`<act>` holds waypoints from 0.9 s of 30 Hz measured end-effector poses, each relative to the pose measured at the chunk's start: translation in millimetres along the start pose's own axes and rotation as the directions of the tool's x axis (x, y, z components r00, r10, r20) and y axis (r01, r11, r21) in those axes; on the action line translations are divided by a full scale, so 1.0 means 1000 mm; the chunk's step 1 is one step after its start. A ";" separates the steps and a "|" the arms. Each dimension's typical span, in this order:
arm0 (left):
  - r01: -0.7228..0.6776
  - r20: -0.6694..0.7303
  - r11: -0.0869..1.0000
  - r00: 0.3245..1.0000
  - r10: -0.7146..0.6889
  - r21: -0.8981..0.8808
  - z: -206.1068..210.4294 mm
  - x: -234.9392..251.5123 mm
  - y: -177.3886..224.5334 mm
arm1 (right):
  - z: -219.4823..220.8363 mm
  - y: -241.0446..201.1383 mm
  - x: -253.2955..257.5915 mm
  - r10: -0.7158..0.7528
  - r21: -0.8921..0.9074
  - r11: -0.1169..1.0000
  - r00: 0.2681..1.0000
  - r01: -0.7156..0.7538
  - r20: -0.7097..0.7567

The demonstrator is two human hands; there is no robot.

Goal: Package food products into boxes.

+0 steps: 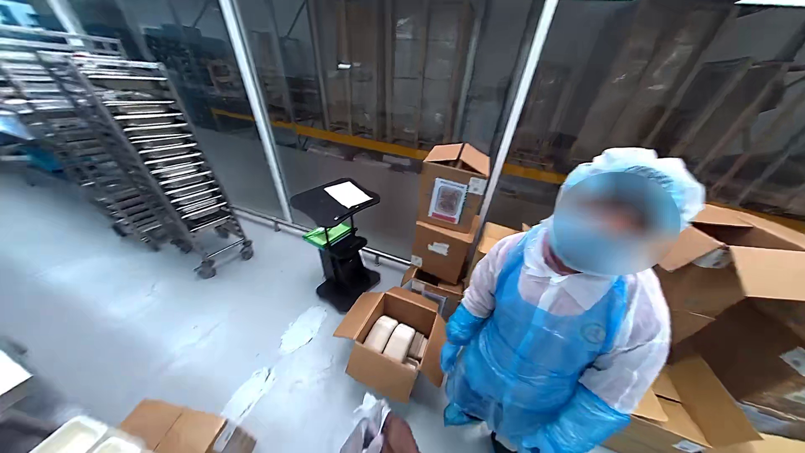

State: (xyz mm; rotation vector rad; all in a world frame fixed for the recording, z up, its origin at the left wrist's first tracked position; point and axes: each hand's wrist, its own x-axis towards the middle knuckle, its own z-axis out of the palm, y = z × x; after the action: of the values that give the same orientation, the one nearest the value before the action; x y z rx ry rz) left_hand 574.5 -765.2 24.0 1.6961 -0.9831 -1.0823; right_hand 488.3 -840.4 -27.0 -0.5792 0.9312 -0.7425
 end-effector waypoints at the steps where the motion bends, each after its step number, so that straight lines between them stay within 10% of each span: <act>1: -0.003 -0.004 1.000 1.000 0.003 -0.001 -0.002 -0.001 0.009 | 0.005 -0.006 0.000 -0.061 -0.069 0.996 0.998 0.063 0.031; 9: -0.068 -0.060 0.998 0.996 0.068 0.007 0.001 0.029 0.039 | 0.036 -0.063 0.013 -0.297 -0.084 0.951 0.955 0.298 0.023; 15: -0.137 -0.054 0.990 0.989 0.135 -0.021 0.007 0.029 0.054 | 0.025 -0.070 0.023 -0.209 0.141 0.970 0.976 0.200 0.056; 21: -0.205 -0.377 0.962 0.889 0.261 0.182 0.006 0.040 0.005 | -0.007 -0.081 0.024 -0.104 0.313 0.948 0.982 0.051 0.156; 27: -0.149 -0.228 0.901 0.939 0.258 0.407 -0.015 0.058 -0.019 | -0.025 -0.062 0.012 -0.058 0.353 0.935 0.992 0.016 0.110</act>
State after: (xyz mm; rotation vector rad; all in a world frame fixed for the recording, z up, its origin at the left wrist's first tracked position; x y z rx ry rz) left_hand 609.0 -808.9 -4.6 1.9381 -1.2141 -0.5118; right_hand 452.2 -890.8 0.0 -0.3206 0.6569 -0.8758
